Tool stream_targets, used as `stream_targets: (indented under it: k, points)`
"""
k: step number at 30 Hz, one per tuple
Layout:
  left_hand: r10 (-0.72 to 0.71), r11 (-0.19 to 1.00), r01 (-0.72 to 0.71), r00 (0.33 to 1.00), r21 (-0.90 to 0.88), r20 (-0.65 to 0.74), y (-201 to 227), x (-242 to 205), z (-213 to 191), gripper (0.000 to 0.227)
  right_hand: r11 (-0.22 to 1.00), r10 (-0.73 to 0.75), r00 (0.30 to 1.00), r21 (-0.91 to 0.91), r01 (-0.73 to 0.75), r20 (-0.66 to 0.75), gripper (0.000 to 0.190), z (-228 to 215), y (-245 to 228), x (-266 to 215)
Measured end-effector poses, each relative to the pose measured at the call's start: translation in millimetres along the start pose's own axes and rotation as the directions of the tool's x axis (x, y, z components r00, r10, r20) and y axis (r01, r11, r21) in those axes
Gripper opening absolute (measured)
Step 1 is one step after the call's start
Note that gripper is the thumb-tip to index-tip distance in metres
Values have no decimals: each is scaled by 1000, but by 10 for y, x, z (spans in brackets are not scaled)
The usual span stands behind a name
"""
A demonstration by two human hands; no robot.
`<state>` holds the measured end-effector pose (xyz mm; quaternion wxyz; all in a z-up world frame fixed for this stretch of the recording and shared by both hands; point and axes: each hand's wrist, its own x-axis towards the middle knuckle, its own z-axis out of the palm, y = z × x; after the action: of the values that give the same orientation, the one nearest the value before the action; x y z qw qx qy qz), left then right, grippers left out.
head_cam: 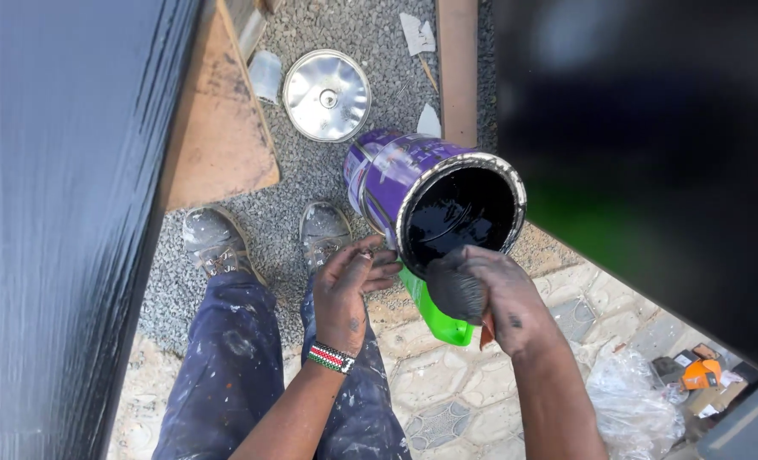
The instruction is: Applying black paint to wooden furniture panels using a sponge and smoothing the finish
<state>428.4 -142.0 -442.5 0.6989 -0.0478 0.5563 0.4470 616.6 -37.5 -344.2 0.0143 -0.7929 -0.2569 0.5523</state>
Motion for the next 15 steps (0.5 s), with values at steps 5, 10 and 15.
stream_targets:
  k: [5, 10, 15]
  points:
    - [-10, 996, 9, 1000, 88, 8, -61, -19, 22, 28, 775, 241, 968, 586, -238, 74, 19, -180, 199, -45]
    - [25, 952, -72, 987, 299, 158, -11, -293, 166, 31, 713, 253, 966, 664, -226, 57, 30, -169, 145, -200]
    - [33, 879, -234, 899, 416, 436, 170, -520, 475, 39, 689, -78, 994, 716, 113, -82, 27, -38, 220, -308]
